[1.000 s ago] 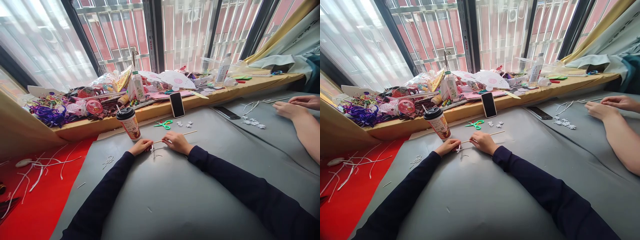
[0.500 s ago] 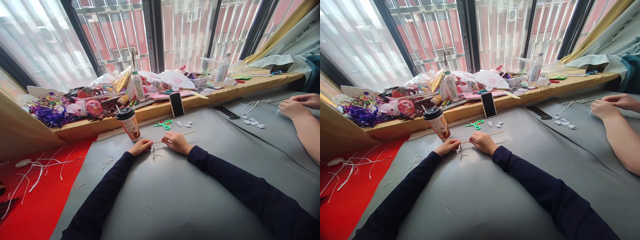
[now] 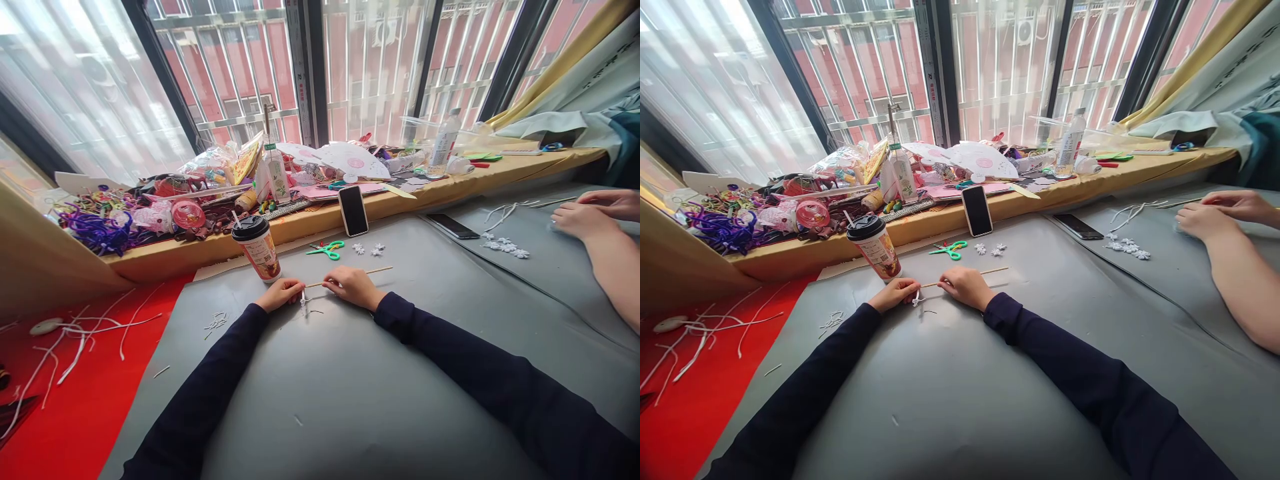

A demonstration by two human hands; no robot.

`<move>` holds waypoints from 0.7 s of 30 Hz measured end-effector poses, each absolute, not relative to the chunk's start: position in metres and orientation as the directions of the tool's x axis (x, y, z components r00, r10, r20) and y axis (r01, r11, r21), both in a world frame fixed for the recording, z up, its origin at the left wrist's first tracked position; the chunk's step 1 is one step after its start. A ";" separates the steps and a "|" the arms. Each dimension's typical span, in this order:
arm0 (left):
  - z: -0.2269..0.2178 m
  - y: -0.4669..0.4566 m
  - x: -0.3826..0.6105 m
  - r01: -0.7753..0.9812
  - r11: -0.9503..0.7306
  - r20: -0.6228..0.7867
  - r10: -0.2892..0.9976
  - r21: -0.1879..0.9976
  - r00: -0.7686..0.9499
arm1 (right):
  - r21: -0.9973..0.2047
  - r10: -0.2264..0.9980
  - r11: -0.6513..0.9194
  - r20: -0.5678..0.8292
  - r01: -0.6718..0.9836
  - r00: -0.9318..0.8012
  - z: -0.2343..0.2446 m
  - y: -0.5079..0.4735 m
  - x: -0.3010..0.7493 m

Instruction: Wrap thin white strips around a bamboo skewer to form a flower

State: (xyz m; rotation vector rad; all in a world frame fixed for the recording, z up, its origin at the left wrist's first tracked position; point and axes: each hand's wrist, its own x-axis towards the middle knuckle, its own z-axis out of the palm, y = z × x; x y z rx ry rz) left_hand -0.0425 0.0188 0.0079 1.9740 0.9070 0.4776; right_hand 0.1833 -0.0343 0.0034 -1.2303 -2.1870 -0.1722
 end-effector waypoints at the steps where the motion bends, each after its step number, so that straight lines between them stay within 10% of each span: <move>1: 0.008 0.019 -0.042 0.414 -0.341 -0.020 0.752 0.844 0.659 | -0.173 0.735 0.555 0.560 0.813 -0.383 0.003 -0.034 0.183; 21: 0.010 0.014 -0.042 0.401 -0.343 -0.006 0.753 0.850 0.657 | -0.133 0.717 0.568 0.563 0.812 -0.410 0.002 -0.034 0.184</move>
